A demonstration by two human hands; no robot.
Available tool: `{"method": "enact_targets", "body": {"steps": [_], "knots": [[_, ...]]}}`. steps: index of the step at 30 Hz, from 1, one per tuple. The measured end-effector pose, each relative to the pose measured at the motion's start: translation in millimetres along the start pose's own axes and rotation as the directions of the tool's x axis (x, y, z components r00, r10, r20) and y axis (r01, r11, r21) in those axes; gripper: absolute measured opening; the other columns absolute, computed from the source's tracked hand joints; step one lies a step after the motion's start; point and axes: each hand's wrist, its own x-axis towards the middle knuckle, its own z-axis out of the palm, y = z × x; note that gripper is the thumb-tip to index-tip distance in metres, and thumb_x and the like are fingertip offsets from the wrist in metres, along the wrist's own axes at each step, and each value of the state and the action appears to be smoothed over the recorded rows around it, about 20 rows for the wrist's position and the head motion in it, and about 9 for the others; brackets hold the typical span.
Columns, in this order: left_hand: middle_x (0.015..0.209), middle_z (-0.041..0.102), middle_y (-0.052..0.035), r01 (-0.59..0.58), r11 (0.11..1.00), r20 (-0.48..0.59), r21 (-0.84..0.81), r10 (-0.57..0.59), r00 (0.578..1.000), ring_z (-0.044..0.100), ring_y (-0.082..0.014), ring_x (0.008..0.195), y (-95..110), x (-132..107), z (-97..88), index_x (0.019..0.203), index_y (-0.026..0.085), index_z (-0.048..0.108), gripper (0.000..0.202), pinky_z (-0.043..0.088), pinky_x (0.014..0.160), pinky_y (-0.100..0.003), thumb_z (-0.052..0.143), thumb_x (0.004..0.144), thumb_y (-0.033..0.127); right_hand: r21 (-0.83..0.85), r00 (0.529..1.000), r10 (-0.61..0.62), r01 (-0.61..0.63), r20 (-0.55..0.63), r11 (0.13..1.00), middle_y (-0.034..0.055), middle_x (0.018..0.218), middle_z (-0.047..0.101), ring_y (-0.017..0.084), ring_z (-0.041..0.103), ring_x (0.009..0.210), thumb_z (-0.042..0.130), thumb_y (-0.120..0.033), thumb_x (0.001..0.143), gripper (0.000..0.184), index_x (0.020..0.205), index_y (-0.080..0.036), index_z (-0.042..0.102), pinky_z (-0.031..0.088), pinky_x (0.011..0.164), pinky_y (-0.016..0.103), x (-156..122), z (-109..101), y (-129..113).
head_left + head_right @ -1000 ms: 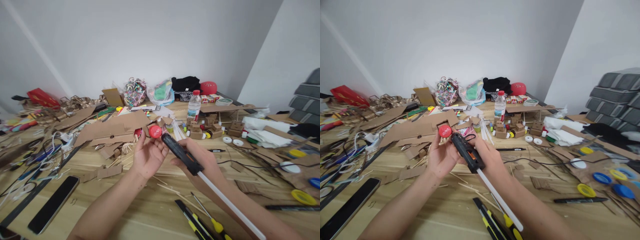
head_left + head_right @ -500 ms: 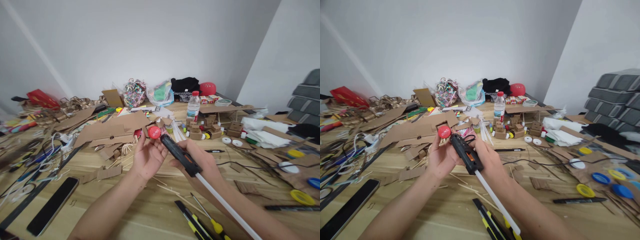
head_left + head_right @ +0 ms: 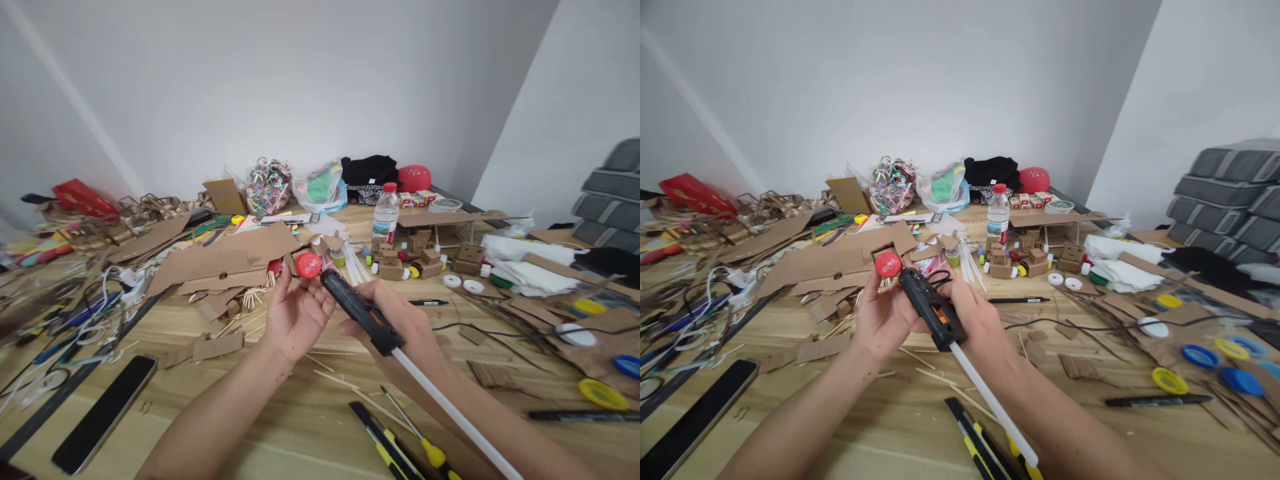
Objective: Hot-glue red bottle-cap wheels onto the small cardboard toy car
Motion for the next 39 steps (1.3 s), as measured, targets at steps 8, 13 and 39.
{"method": "enact_targets", "body": {"steps": [8, 13, 39], "knots": [[0.071, 0.071, -0.0044, 0.002, 1.0, 0.051, 0.011, -0.003, 0.999, 0.07, -0.0173, 0.067, 1.5, 3.3, -8.4, 0.083, 0.014, 0.069, 0.033, 0.057, 0.071, -0.03, 0.066, 0.094, 0.044, -0.012, 0.993, 0.001, -0.002, -0.122, 1.0, -0.0021, 0.071, 0.06, 0.017, 0.052, 0.06, 0.058, -0.024, 0.089, 0.005, 0.091, -0.027, 0.055, 0.037, 0.056, 0.027, -2.9, 8.6, -5.5], [0.068, 0.071, -0.0049, 0.003, 0.999, -0.003, -0.033, -0.003, 1.0, 0.068, -0.0167, 0.063, 0.3, 1.9, -4.1, 0.079, 0.015, 0.069, 0.035, 0.057, 0.068, -0.029, 0.058, 0.098, 0.042, 0.007, 0.992, -0.008, 0.009, -0.129, 1.0, -0.0021, 0.066, 0.057, 0.017, 0.048, 0.056, 0.058, -0.038, 0.092, 0.012, 0.088, -0.027, 0.057, 0.035, 0.053, 0.027, -2.1, 12.4, 3.5], [0.062, 0.062, -0.0005, 0.179, 0.981, -0.023, 0.079, -0.178, 0.984, 0.051, -0.0064, 0.047, -30.6, -8.7, -5.0, 0.074, 0.013, 0.066, 0.027, 0.044, 0.048, -0.016, 0.065, 0.095, 0.03, 0.565, 0.965, 0.258, -0.237, 0.043, 0.791, -0.007, 0.066, 0.056, 0.015, 0.055, 0.058, 0.075, -0.03, 0.067, 0.025, 0.08, -0.027, 0.054, 0.054, 0.059, 0.03, 24.6, 3.2, -5.1]]}}
